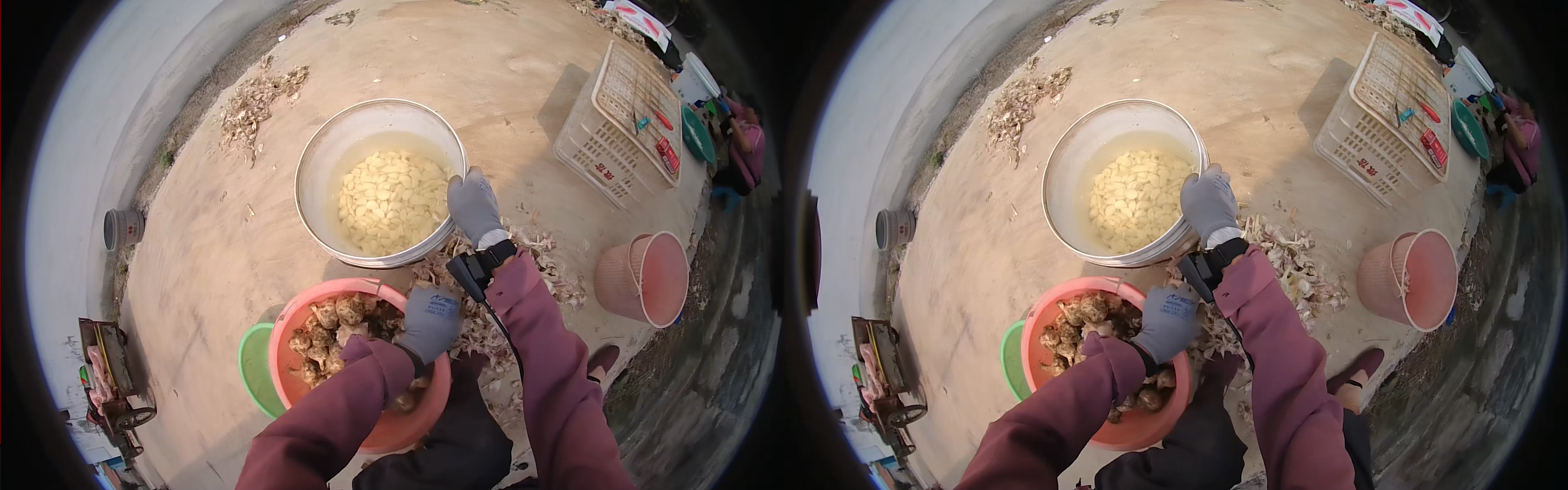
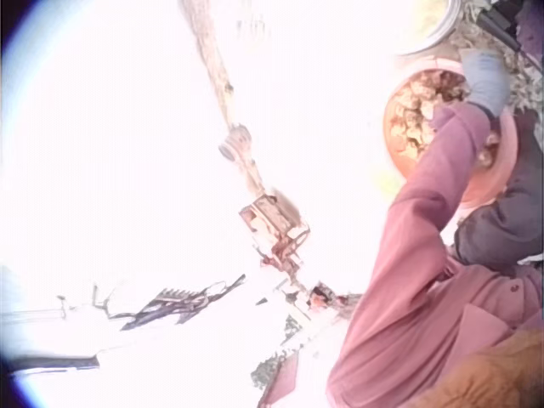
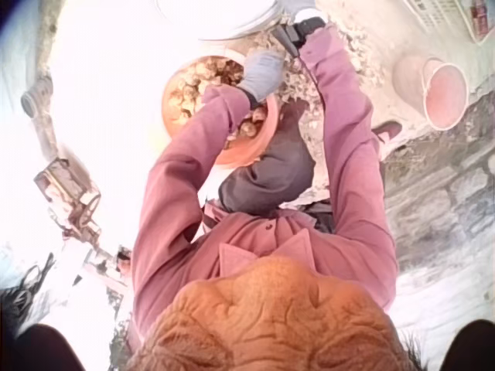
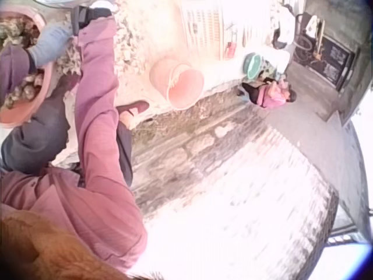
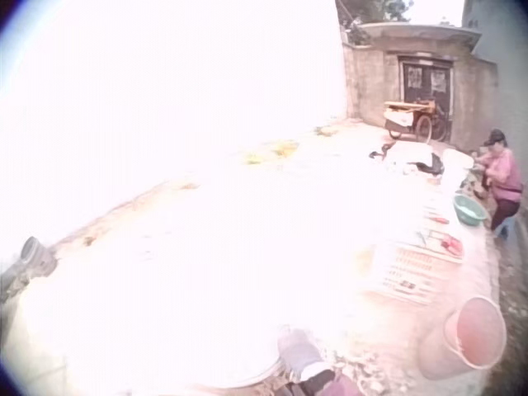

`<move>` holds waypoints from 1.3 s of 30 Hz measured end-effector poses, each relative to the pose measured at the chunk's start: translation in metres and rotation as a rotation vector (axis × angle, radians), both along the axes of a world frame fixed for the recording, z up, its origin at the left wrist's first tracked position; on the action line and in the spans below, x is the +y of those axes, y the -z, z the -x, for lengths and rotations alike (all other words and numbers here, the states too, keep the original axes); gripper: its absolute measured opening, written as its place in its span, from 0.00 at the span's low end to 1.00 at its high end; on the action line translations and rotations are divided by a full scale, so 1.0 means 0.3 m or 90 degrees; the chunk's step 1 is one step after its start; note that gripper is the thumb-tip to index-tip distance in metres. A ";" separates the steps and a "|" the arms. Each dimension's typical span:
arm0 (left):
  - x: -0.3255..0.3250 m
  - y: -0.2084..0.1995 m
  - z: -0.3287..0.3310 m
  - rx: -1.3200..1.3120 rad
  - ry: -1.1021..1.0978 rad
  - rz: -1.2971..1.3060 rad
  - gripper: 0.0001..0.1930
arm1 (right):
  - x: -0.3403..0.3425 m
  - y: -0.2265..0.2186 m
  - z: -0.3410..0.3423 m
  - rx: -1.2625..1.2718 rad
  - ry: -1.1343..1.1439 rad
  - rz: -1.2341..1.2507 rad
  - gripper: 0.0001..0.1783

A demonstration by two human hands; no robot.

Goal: The recorder is peeling cloves of garlic by hand, placing the peeled cloves into a bucket and the skins onto the ground.

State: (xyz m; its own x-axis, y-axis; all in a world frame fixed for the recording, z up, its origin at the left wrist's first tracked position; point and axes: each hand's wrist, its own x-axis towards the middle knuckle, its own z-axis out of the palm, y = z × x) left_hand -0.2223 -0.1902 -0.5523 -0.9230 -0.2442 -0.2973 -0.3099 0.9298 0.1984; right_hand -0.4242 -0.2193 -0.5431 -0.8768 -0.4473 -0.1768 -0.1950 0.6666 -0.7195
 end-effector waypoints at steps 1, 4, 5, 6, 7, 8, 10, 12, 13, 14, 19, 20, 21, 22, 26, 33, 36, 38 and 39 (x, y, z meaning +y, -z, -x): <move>0.002 -0.001 -0.001 0.019 -0.010 0.000 0.11 | -0.005 0.002 0.012 0.008 -0.004 0.005 0.24; 0.001 -0.004 0.000 0.012 -0.004 -0.008 0.12 | 0.001 0.004 0.041 -0.032 -0.016 0.051 0.25; 0.001 -0.004 -0.001 0.010 0.001 -0.007 0.12 | 0.002 0.004 0.049 -0.058 -0.018 0.059 0.25; 0.002 -0.006 -0.004 0.005 0.006 -0.007 0.12 | 0.008 0.005 0.047 -0.088 -0.015 0.056 0.26; 0.002 -0.007 -0.006 0.000 0.004 -0.003 0.12 | 0.014 0.005 0.048 -0.068 -0.031 0.060 0.26; 0.003 -0.010 -0.007 0.024 0.001 0.002 0.12 | 0.018 0.003 0.048 -0.047 -0.041 0.058 0.26; 0.005 -0.016 -0.008 0.082 -0.006 0.015 0.12 | 0.026 0.001 0.043 -0.025 -0.041 0.054 0.27; 0.004 -0.022 -0.005 0.057 0.000 0.006 0.13 | 0.020 -0.004 0.049 -0.032 -0.020 0.042 0.27; 0.004 -0.024 -0.003 0.045 -0.006 0.002 0.13 | 0.012 -0.008 0.060 -0.006 -0.024 0.035 0.26; 0.002 -0.025 0.002 0.027 -0.004 0.002 0.13 | -0.003 -0.014 0.081 0.008 -0.025 0.018 0.25; 0.002 -0.020 0.010 -0.039 0.003 0.011 0.13 | -0.064 -0.005 0.181 0.042 -0.129 -0.046 0.18; 0.004 -0.018 0.009 -0.011 0.000 0.022 0.12 | -0.062 0.002 0.198 0.107 -0.211 -0.054 0.17; 0.003 -0.016 0.010 0.008 -0.004 0.032 0.12 | -0.058 0.013 0.206 0.144 -0.249 -0.048 0.16; 0.006 -0.015 0.008 0.023 -0.007 0.038 0.12 | -0.055 0.022 0.218 0.183 -0.286 -0.041 0.15; 0.003 -0.021 0.000 0.028 -0.017 0.015 0.12 | -0.052 0.071 0.216 0.259 -0.328 -0.015 0.15; -0.006 -0.011 0.004 0.004 -0.013 0.030 0.14 | 0.049 0.200 0.138 0.033 -0.086 0.060 0.26; -0.006 -0.007 0.002 0.014 -0.009 0.043 0.14 | 0.167 0.160 0.042 -0.108 0.053 0.111 0.30; -0.007 -0.002 -0.002 0.047 -0.008 0.053 0.13 | 0.252 0.090 -0.041 -0.209 0.182 0.192 0.29; -0.010 0.001 -0.004 0.060 0.002 0.047 0.14 | 0.289 0.056 -0.085 -0.222 0.211 0.216 0.29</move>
State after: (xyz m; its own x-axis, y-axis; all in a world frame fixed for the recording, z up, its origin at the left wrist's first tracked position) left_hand -0.2211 -0.1931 -0.5528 -0.9471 -0.2590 -0.1898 -0.2897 0.9441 0.1573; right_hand -0.3986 -0.1326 -0.5598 -0.8956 -0.2406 -0.3742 0.2707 0.3728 -0.8876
